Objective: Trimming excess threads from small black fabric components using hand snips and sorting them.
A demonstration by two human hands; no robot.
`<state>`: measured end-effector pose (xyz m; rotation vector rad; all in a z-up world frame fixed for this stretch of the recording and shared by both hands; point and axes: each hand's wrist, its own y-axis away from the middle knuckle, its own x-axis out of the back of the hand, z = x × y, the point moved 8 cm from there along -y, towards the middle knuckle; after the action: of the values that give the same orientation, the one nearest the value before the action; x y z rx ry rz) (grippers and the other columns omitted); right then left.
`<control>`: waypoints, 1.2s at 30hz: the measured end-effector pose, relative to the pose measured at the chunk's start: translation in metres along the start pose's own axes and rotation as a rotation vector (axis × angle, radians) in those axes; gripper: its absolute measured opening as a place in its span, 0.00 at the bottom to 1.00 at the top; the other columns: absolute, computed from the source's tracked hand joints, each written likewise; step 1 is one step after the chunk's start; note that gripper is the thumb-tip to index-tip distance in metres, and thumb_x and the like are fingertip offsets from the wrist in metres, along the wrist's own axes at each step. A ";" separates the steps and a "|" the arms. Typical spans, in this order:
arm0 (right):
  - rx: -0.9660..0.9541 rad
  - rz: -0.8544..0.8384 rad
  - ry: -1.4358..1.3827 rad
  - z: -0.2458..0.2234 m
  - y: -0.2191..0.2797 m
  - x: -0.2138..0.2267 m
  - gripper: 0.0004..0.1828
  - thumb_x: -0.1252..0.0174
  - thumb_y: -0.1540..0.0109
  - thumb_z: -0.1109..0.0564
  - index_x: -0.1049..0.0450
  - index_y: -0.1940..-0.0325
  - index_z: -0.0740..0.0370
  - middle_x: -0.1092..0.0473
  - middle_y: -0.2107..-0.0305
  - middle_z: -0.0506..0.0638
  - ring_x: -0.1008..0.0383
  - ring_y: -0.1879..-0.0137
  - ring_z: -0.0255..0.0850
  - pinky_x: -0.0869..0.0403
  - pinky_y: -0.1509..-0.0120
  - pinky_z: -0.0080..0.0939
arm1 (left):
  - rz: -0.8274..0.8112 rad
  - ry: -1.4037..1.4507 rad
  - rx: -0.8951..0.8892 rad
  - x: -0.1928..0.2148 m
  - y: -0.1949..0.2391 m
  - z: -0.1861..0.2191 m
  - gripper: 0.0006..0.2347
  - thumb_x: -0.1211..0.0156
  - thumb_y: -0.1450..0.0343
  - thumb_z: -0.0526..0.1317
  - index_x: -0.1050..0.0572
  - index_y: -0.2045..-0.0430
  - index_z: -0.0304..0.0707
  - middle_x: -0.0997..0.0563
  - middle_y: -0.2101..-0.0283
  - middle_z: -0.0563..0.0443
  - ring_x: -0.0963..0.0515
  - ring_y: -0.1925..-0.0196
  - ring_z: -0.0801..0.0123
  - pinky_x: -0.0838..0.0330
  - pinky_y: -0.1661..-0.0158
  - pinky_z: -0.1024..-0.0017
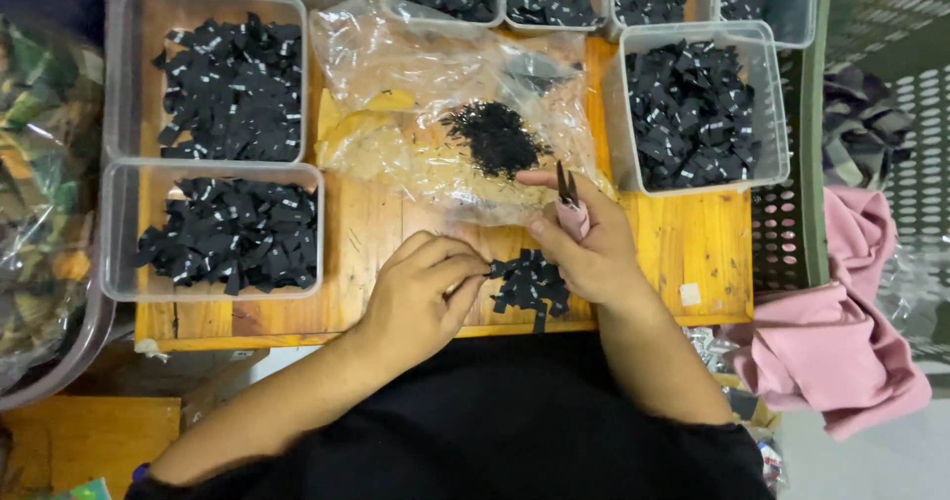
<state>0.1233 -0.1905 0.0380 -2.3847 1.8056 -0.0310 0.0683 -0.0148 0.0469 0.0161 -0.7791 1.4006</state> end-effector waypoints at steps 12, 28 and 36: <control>0.019 -0.008 -0.077 0.020 0.005 0.005 0.22 0.51 0.30 0.50 0.30 0.50 0.78 0.44 0.89 0.47 0.43 0.89 0.33 0.39 0.81 0.29 | 0.136 0.488 0.500 0.018 -0.039 -0.022 0.07 0.31 0.33 0.31 0.14 0.65 0.42 0.17 0.75 0.51 0.25 0.73 0.80 0.27 0.71 0.78; -0.021 -0.031 0.649 0.012 0.008 -0.005 0.22 0.56 0.31 0.40 0.25 0.58 0.57 0.31 0.83 0.53 0.29 0.77 0.48 0.26 0.68 0.45 | 0.170 0.826 0.553 0.003 -0.046 -0.032 0.06 0.36 0.30 0.27 0.17 0.62 0.29 0.15 0.73 0.45 0.19 0.69 0.78 0.21 0.66 0.78; 0.008 -0.064 0.654 0.004 -0.001 -0.013 0.16 0.55 0.31 0.48 0.26 0.58 0.58 0.33 0.87 0.57 0.29 0.80 0.50 0.28 0.72 0.44 | 0.180 0.852 0.570 0.002 -0.042 -0.031 0.05 0.36 0.31 0.26 0.18 0.64 0.23 0.16 0.74 0.40 0.17 0.71 0.72 0.22 0.72 0.81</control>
<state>0.1210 -0.1774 0.0351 -2.6143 1.9366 -0.9192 0.1205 -0.0079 0.0425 -0.2016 0.3367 1.5711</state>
